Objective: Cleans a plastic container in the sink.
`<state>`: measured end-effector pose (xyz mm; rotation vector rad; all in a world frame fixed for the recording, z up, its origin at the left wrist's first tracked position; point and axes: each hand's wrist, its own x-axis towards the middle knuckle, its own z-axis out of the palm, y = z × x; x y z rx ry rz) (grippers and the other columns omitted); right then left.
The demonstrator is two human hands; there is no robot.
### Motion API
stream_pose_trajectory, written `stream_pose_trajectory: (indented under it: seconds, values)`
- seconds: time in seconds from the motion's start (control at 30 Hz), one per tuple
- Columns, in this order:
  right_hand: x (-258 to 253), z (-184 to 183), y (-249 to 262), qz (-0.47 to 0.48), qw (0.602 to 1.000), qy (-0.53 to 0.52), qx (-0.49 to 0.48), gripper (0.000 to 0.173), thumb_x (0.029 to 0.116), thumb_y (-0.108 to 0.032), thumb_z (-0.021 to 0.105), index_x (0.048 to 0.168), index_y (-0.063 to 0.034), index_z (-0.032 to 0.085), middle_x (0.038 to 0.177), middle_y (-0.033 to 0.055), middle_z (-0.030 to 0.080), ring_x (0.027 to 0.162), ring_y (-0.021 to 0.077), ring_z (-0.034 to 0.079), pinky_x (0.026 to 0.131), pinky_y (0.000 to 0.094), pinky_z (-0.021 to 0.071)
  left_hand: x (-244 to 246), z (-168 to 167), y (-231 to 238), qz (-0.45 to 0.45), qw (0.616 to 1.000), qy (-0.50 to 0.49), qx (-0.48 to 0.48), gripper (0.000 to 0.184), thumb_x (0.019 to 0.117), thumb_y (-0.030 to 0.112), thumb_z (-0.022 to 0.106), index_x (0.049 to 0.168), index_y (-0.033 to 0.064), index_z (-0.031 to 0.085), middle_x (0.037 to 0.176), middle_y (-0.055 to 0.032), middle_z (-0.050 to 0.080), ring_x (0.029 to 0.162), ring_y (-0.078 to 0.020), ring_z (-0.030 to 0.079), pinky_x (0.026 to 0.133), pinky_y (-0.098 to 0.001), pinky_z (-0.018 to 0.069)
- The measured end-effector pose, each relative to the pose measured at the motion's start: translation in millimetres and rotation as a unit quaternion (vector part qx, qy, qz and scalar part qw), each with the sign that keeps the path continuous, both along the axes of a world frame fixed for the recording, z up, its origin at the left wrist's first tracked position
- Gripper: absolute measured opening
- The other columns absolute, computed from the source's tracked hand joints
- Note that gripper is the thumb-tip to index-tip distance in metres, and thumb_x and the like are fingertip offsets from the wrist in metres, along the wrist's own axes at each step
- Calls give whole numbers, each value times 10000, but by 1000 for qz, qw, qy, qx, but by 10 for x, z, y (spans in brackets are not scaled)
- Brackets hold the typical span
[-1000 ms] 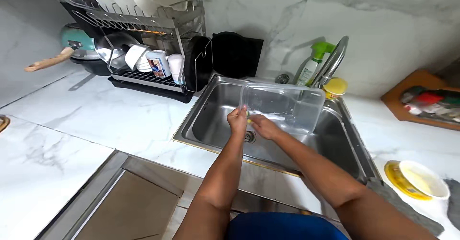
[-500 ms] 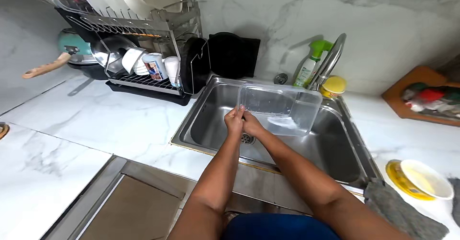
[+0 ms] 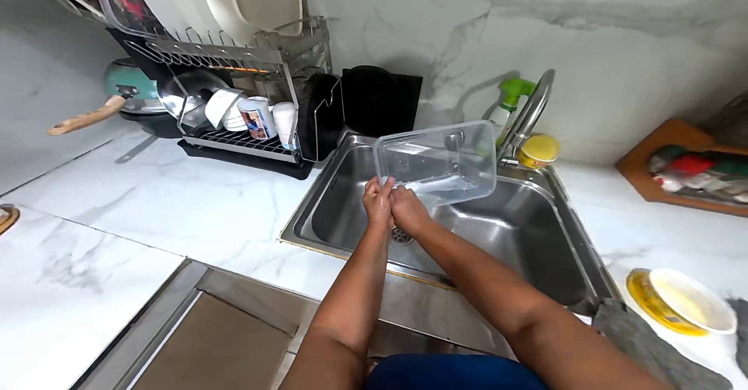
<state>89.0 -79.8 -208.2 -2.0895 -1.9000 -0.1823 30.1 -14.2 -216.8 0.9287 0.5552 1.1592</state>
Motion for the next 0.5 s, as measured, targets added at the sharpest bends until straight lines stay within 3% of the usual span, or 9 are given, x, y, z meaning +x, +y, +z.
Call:
stream_pose_trajectory:
  seconds: [0.03,0.1,0.13,0.17,0.2,0.27,0.33,0.37,0.5]
  values:
    - [4,-22,-11,0,999,-16,38,279,953,-83,596,1152,90,688,1149,258,697,1131,432,646,929,568,514,1,13,-8,-17,1000,-4,-21,249,946,65,707,1135,-26,573,1161,-164,637,981,-212,647,816,-384,572]
    - [10,-88,-36,8,995,-38,93,227,947,-85,608,1076,73,707,1090,245,710,1068,419,671,876,554,536,-45,16,-30,-108,991,6,-72,551,1012,164,630,1477,87,344,1239,-165,610,1013,-213,639,844,-393,558]
    - [18,-114,-56,15,992,-50,113,198,939,-75,616,1042,64,709,1063,234,715,1042,409,682,853,543,546,-56,22,-36,-149,984,11,-97,654,1030,192,582,1580,148,231,1234,-161,611,1003,-209,638,842,-388,553]
    - [37,-123,-80,25,990,-56,124,167,929,-59,626,1017,58,707,1040,228,716,1025,402,691,844,532,554,-55,34,-37,-174,978,16,-115,680,1032,180,541,1611,172,185,1194,-150,617,967,-197,636,818,-374,550]
    - [70,-109,-111,40,991,-47,116,161,924,-44,633,1029,57,703,1052,229,717,1043,401,689,871,526,552,-39,41,-42,-179,976,22,-124,673,1008,142,525,1603,163,212,1116,-135,626,902,-183,635,772,-359,548]
    - [188,-47,-189,82,995,27,47,270,919,-3,618,1175,48,685,1174,229,702,1170,400,647,1025,537,503,-25,14,-55,-157,980,15,-123,669,969,68,525,1585,125,270,1095,-146,615,881,-189,616,763,-363,536]
    - [391,71,-286,92,986,120,-69,561,876,43,615,1430,-32,578,1419,195,602,1366,370,527,1157,558,393,-21,-1,-28,-114,987,-2,-114,709,946,24,538,1597,119,271,1239,-195,574,941,-231,603,786,-396,533]
    - [524,137,-345,67,981,141,-114,667,842,33,658,1488,-73,531,1484,176,555,1411,354,486,1187,562,362,-14,-9,-8,-105,989,-11,-107,740,935,11,544,1608,133,262,1352,-215,529,1011,-263,599,813,-424,538]
    - [1113,180,-497,-80,965,127,-215,808,802,-139,797,1530,-45,458,1522,232,494,1424,426,446,1156,656,343,-29,-17,-29,-105,991,-26,-78,724,914,-11,543,1588,133,322,1549,-208,380,1184,-348,572,847,-530,568]
